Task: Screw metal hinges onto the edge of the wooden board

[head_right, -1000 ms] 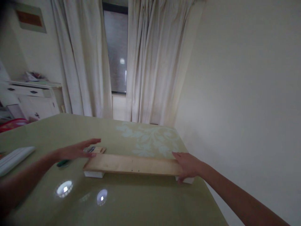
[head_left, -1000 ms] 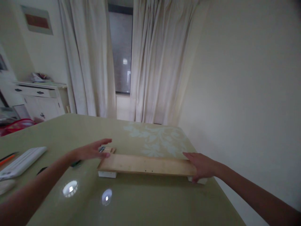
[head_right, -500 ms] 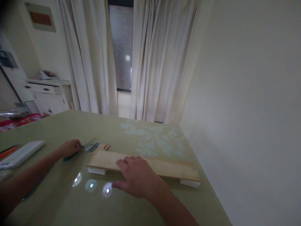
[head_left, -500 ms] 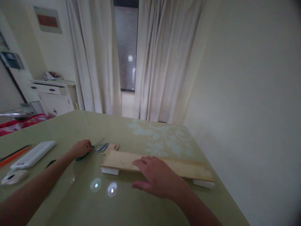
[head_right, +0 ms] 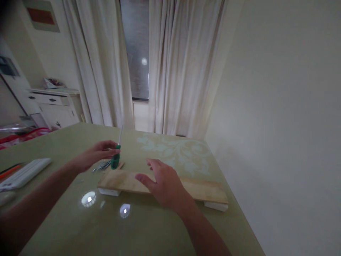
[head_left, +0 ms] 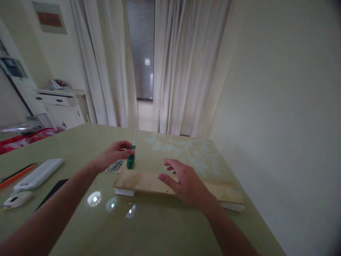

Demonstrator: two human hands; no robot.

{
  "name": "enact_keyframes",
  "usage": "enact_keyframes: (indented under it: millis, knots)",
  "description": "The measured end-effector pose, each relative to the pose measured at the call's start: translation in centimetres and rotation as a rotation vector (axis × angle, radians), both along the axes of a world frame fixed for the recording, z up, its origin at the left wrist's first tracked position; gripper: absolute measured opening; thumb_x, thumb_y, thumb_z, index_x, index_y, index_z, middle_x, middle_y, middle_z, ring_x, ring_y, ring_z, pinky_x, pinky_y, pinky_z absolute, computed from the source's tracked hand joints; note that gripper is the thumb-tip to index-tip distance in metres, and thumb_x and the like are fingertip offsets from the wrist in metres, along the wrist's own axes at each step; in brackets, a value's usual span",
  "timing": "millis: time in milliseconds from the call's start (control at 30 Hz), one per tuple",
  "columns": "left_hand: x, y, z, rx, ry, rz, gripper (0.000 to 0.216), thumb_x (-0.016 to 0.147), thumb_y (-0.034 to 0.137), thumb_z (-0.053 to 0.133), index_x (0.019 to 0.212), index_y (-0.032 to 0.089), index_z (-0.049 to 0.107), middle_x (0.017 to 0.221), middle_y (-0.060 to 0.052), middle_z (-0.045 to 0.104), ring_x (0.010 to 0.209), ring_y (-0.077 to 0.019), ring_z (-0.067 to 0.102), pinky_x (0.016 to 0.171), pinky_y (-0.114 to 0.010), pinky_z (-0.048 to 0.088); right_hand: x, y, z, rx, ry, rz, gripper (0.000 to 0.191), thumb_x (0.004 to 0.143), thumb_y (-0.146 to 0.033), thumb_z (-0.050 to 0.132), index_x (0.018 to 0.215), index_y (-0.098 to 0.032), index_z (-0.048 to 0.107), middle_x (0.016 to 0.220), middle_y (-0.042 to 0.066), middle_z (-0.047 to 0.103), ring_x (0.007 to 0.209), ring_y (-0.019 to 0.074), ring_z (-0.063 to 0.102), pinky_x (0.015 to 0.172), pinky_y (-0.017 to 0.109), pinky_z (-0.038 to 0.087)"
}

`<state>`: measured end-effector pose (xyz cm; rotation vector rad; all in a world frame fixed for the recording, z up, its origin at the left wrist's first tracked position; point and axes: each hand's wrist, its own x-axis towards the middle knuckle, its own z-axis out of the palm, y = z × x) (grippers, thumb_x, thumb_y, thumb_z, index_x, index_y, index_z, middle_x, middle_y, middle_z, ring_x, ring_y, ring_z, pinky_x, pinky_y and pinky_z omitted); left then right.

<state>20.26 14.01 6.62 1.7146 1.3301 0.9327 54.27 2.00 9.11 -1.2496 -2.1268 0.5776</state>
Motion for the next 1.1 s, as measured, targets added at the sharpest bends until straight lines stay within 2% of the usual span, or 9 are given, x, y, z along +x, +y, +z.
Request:
enact_keyframes:
  millis: [67,167,300,400,467,600,667,867,1100]
  knots:
    - [5.4,-2.4,1.1,0.016,-0.208,-0.169,0.050,0.080,0.059,0.089,0.103,0.018,0.070,0.102,-0.008,0.078,0.091,-0.0238,0.075,0.080,-0.035,0.060,-0.7,1.1,-0.2,-0.020,0.122,-0.039,0.074,0.102,-0.069,0.062,0.155,-0.018,0.057,0.143,0.019,0.073,0.122,0.0327,0.074,0.099,0.045,0.057]
    - [12.4,-5.2,1.6,0.050,-0.427,-0.333,0.042,0.082,0.049,0.092,0.096,0.019,0.067,0.091,-0.004,0.075,0.084,-0.0194,0.074,0.075,-0.031,0.058,-1.0,2.3,-0.5,-0.005,0.131,-0.014,0.050,0.105,-0.058,0.064,0.137,-0.020,0.069,0.121,0.012,0.082,0.105,0.0279,0.078,0.084,0.036,0.057]
    - [16.1,-4.9,0.8,0.151,-0.487,-0.416,0.037,0.087,0.047,0.089,0.099,0.019,0.069,0.100,-0.007,0.077,0.098,-0.0220,0.076,0.087,-0.035,0.061,0.7,3.1,-0.4,0.084,0.048,-0.106,0.028,0.106,-0.044,0.061,0.113,-0.021,0.075,0.095,0.007,0.083,0.085,0.0253,0.076,0.075,0.033,0.052]
    - [13.7,-1.9,-0.4,0.215,-0.166,-0.309,0.051,0.092,0.053,0.080,0.130,0.020,0.069,0.127,-0.014,0.077,0.120,-0.0274,0.073,0.098,-0.039,0.062,3.0,3.4,0.0,0.107,0.038,-0.226,0.033,0.106,-0.049,0.058,0.109,-0.021,0.075,0.083,0.007,0.080,0.076,0.0258,0.074,0.071,0.034,0.051]
    - [10.0,0.3,-1.3,0.204,0.270,-0.055,0.050,0.101,0.054,0.064,0.140,0.022,0.065,0.133,-0.013,0.076,0.122,-0.0257,0.073,0.100,-0.037,0.061,4.5,3.4,0.4,0.122,0.038,-0.291,0.035,0.105,-0.051,0.057,0.106,-0.021,0.076,0.078,0.007,0.078,0.072,0.0259,0.074,0.068,0.034,0.051]
    - [0.8,3.4,-3.1,0.059,0.622,0.224,0.035,0.086,0.040,0.073,0.112,0.018,0.076,0.130,-0.019,0.077,0.128,-0.0406,0.070,0.111,-0.054,0.053,6.5,3.3,1.7,0.143,0.024,-0.372,0.036,0.103,-0.052,0.058,0.101,-0.021,0.076,0.074,0.006,0.078,0.070,0.0257,0.073,0.066,0.033,0.050]
    - [-2.9,4.0,-4.3,-0.047,0.753,0.309,0.027,0.074,0.036,0.078,0.094,0.018,0.077,0.117,-0.020,0.080,0.120,-0.0460,0.072,0.105,-0.058,0.055,6.7,3.2,2.3,0.145,0.010,-0.395,0.036,0.103,-0.051,0.057,0.099,-0.021,0.076,0.075,0.006,0.078,0.070,0.0250,0.074,0.066,0.033,0.050]
    - [-7.3,5.1,-7.9,-0.198,0.899,0.228,0.008,0.068,0.025,0.079,0.075,0.022,0.077,0.091,-0.011,0.084,0.096,-0.0322,0.080,0.082,-0.034,0.058,5.8,3.8,2.5,0.137,-0.053,-0.369,0.036,0.104,-0.051,0.056,0.091,-0.022,0.073,0.073,0.005,0.076,0.067,0.0227,0.071,0.065,0.032,0.047]
    - [-9.3,5.9,-9.7,-0.177,0.889,0.221,0.015,0.070,0.026,0.077,0.083,0.018,0.079,0.089,-0.012,0.083,0.093,-0.0344,0.079,0.079,-0.036,0.057,6.4,3.8,2.1,0.108,-0.129,-0.365,0.038,0.105,-0.053,0.053,0.085,-0.023,0.067,0.074,0.005,0.073,0.067,0.0223,0.068,0.064,0.032,0.044]
